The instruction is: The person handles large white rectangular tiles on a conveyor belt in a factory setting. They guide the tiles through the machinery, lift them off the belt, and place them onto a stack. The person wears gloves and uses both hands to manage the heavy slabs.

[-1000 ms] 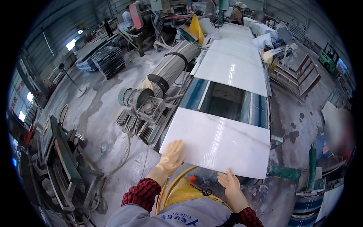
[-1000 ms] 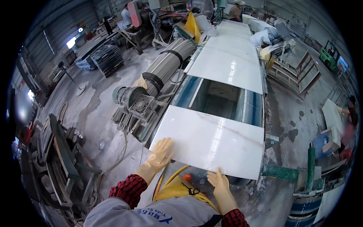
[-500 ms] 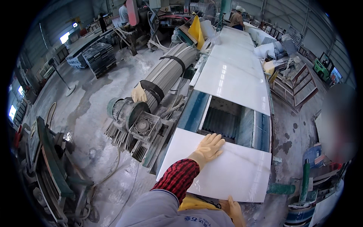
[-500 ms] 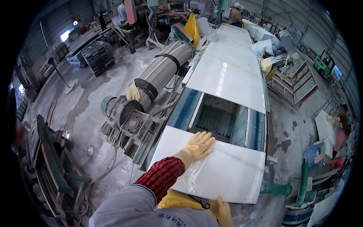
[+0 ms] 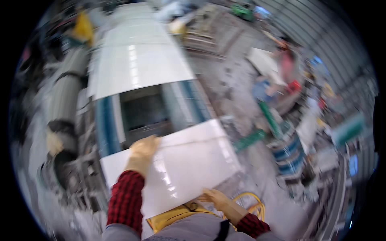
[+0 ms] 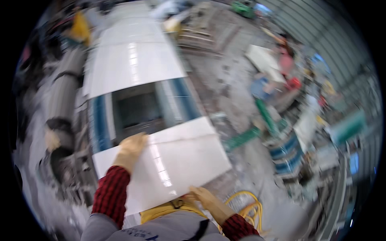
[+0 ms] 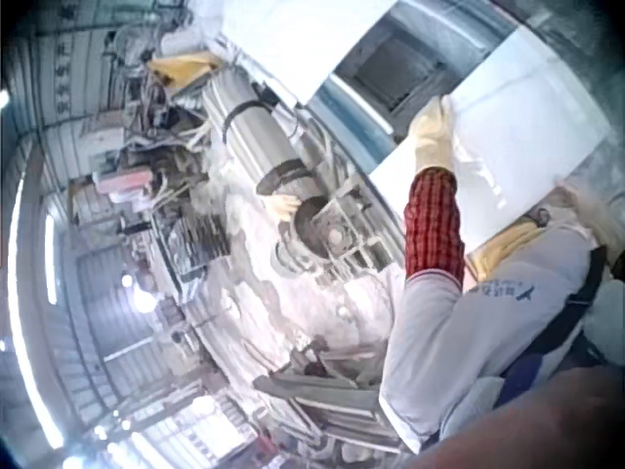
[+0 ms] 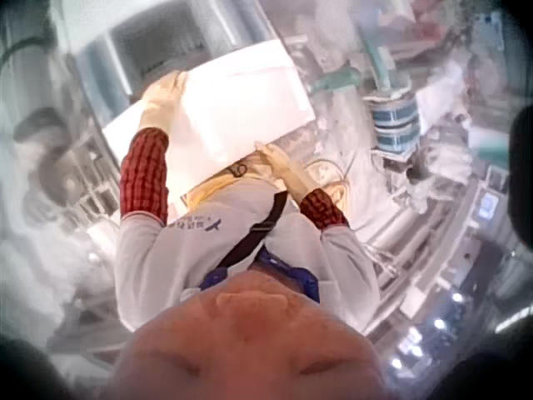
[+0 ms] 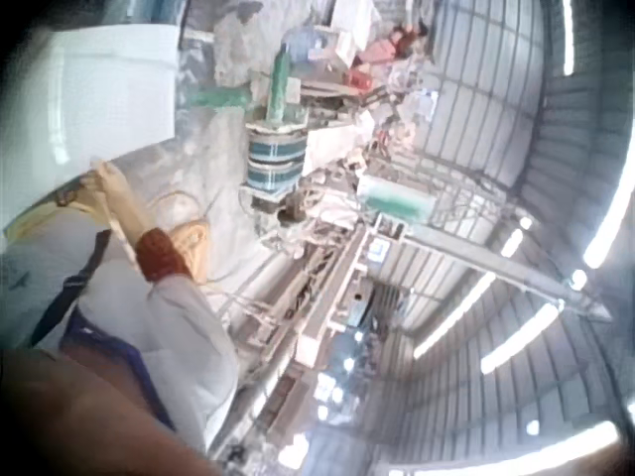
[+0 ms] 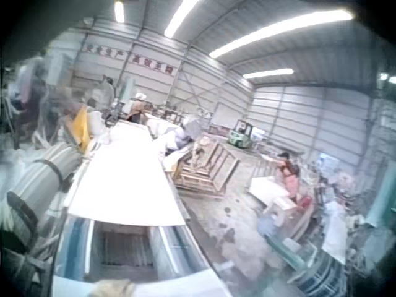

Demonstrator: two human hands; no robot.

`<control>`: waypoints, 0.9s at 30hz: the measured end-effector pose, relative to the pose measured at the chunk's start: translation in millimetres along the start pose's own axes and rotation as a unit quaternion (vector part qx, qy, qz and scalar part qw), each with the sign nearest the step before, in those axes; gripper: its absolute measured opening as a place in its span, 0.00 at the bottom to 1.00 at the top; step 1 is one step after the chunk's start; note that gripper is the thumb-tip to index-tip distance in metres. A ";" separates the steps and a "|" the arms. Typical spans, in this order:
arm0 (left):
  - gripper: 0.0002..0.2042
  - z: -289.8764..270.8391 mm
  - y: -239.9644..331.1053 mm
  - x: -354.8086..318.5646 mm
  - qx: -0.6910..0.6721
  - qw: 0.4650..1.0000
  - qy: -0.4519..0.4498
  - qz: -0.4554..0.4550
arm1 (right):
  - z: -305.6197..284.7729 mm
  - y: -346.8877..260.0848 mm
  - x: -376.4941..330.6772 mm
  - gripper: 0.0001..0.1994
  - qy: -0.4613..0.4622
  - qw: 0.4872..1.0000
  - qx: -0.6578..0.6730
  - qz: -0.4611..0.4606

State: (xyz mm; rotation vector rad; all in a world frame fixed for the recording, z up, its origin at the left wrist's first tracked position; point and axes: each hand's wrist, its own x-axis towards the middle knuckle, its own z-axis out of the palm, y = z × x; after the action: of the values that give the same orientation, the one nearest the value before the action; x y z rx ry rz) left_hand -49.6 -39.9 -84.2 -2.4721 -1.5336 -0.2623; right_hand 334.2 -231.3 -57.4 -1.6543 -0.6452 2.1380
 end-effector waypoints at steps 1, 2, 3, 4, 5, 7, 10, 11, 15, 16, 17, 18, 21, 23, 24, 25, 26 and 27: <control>0.23 6.8 -9.4 -5.5 0.016 0.999 0.039 0.005 | 7.7 -11.2 0.6 0.32 0.024 1.000 -0.001 0.017; 0.16 18.6 -21.1 -2.4 -0.113 0.993 0.004 -0.026 | 10.7 -23.7 -4.9 0.34 -0.001 0.999 -0.035 0.004; 0.16 1.3 -8.7 18.3 -0.185 0.969 -0.065 -0.152 | 5.8 -14.0 -4.0 0.35 0.016 0.999 -0.025 0.012; 0.21 -20.2 -1.0 33.7 -0.242 0.920 -0.140 -0.274 | 0.1 -2.8 -2.4 0.36 0.025 0.999 -0.014 0.019; 0.26 -22.0 1.5 35.1 -0.243 0.920 -0.125 -0.281 | 1.7 -3.8 -8.1 0.36 0.028 0.999 -0.007 0.026; 0.30 -12.7 -1.2 34.1 -0.232 0.921 -0.112 -0.291 | 3.5 -0.7 3.7 0.36 0.017 0.999 0.010 0.030; 0.29 -15.6 3.6 35.8 -0.218 0.924 -0.109 -0.293 | 2.2 15.5 12.1 0.32 -0.005 0.999 0.042 -0.014; 0.29 -12.2 1.7 34.4 -0.215 0.925 -0.108 -0.294 | 4.6 15.4 13.0 0.27 0.011 0.999 0.047 -0.002; 0.29 -4.3 -3.7 36.3 -0.206 0.929 -0.113 -0.287 | -17.0 48.3 52.0 0.23 -0.080 0.991 0.104 -0.035; 0.29 -1.5 -4.1 36.6 -0.205 0.929 -0.116 -0.285 | -26.3 57.6 63.2 0.23 -0.096 0.990 0.097 -0.040; 0.29 -1.2 -2.4 36.3 -0.202 0.929 -0.110 -0.289 | -29.8 57.2 66.2 0.24 -0.090 0.992 0.081 -0.039; 0.29 -1.2 -0.6 35.4 -0.200 0.929 -0.111 -0.291 | -32.3 58.3 67.9 0.24 -0.083 0.994 0.066 -0.037; 0.29 -1.9 -4.5 30.9 -0.196 0.925 -0.101 -0.308 | -12.7 26.1 41.2 0.28 -0.033 0.999 0.027 -0.016; 0.29 0.0 -1.2 32.3 -0.199 0.927 -0.095 -0.302 | -18.6 32.9 45.9 0.28 -0.050 0.998 0.041 -0.024; 0.29 0.9 -0.9 32.9 -0.200 0.928 -0.093 -0.300 | -21.6 40.5 51.7 0.29 -0.059 0.997 0.047 -0.027; 0.29 0.8 -0.7 32.3 -0.202 0.931 -0.089 -0.291 | -19.7 41.0 54.1 0.29 -0.063 0.996 0.058 -0.038; 0.29 0.4 -1.1 31.4 -0.202 0.931 -0.088 -0.290 | -20.7 41.6 54.4 0.29 -0.059 0.996 0.055 -0.035; 0.30 0.2 -1.2 31.2 -0.202 0.932 -0.087 -0.289 | -21.8 42.7 53.8 0.29 -0.054 0.997 0.052 -0.033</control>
State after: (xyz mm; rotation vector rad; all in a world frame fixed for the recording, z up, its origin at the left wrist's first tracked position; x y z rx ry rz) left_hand -36.9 -12.6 -76.0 -2.2885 -2.4897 -0.5096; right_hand 341.7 -234.8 -129.0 -1.4510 -0.5997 2.1874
